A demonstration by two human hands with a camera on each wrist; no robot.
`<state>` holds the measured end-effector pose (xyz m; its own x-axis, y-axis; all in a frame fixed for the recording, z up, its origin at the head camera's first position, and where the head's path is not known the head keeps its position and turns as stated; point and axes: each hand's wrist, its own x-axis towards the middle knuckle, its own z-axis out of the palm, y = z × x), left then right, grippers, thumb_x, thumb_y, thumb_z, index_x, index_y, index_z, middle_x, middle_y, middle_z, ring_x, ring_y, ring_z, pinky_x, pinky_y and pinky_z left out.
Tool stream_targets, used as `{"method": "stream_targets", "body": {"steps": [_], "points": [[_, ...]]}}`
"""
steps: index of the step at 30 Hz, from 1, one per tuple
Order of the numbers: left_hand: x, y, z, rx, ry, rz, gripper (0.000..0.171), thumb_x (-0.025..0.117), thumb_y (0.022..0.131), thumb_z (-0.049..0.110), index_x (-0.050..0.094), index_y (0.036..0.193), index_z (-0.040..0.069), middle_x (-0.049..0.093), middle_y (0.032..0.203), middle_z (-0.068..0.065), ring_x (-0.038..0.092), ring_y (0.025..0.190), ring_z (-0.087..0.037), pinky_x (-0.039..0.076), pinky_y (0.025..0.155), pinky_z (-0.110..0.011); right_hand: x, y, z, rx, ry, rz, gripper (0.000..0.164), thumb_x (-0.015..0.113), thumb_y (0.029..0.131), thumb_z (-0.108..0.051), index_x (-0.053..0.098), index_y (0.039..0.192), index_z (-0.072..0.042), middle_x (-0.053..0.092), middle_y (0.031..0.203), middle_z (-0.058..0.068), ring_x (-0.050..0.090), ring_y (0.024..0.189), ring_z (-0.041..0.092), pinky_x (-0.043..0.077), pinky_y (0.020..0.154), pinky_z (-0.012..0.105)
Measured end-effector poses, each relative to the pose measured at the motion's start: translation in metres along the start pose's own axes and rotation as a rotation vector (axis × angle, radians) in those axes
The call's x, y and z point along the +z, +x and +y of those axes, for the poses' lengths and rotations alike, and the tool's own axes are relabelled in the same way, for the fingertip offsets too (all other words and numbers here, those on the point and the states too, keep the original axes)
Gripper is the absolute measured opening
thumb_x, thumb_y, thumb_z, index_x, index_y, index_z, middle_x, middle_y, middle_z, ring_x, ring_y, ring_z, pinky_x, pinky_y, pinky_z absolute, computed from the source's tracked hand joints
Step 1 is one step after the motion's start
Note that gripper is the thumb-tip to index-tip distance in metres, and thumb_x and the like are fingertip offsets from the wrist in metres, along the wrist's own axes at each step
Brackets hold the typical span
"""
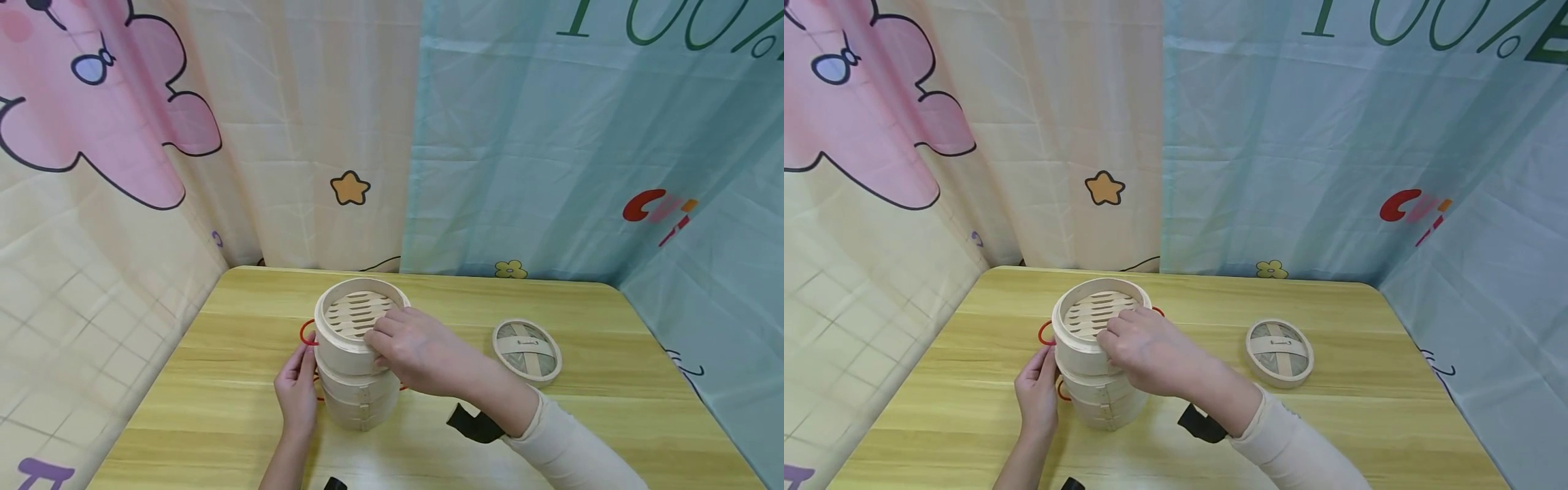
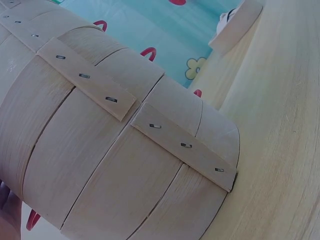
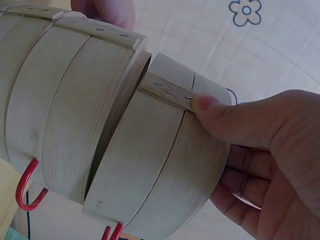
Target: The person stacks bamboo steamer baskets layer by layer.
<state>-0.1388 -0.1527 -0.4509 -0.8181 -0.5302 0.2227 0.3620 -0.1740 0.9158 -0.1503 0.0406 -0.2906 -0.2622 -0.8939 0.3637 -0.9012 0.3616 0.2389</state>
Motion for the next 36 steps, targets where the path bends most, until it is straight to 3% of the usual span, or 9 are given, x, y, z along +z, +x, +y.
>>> {"method": "stream_targets", "body": {"steps": [9,25,36], "points": [[0.001,0.000,-0.001,0.011,-0.015,0.016,0.028,0.057,0.092,0.009,0.061,0.114,-0.007,0.068,0.097,0.006,0.062,0.087,-0.005,0.050,0.072,-0.016,0.001,0.000,-0.003,0.012,-0.006,-0.016,0.019,0.071,0.078,-0.018,0.060,0.091,-0.009,0.057,0.087,-0.001,0.054,0.086,0.017,0.046,0.080,0.031],[0.005,0.000,-0.002,0.009,0.038,0.079,0.027,0.058,0.090,0.008,0.061,0.111,-0.010,0.068,0.092,0.008,0.060,0.074,-0.003,0.050,0.061,-0.014,0.002,-0.001,-0.005,0.001,-0.032,0.010,0.020,0.070,0.079,-0.020,0.060,0.091,-0.009,0.056,0.084,-0.001,0.053,0.084,0.017,0.045,0.078,0.030],[0.013,-0.003,0.000,0.059,0.050,0.162,0.022,0.056,0.088,-0.002,0.061,0.106,-0.014,0.068,0.088,0.008,0.062,0.084,-0.003,0.050,0.072,-0.015,0.000,-0.001,-0.004,0.005,-0.026,0.003,0.019,0.070,0.079,-0.019,0.060,0.092,-0.009,0.056,0.086,-0.001,0.053,0.086,0.017,0.045,0.079,0.030]]}}
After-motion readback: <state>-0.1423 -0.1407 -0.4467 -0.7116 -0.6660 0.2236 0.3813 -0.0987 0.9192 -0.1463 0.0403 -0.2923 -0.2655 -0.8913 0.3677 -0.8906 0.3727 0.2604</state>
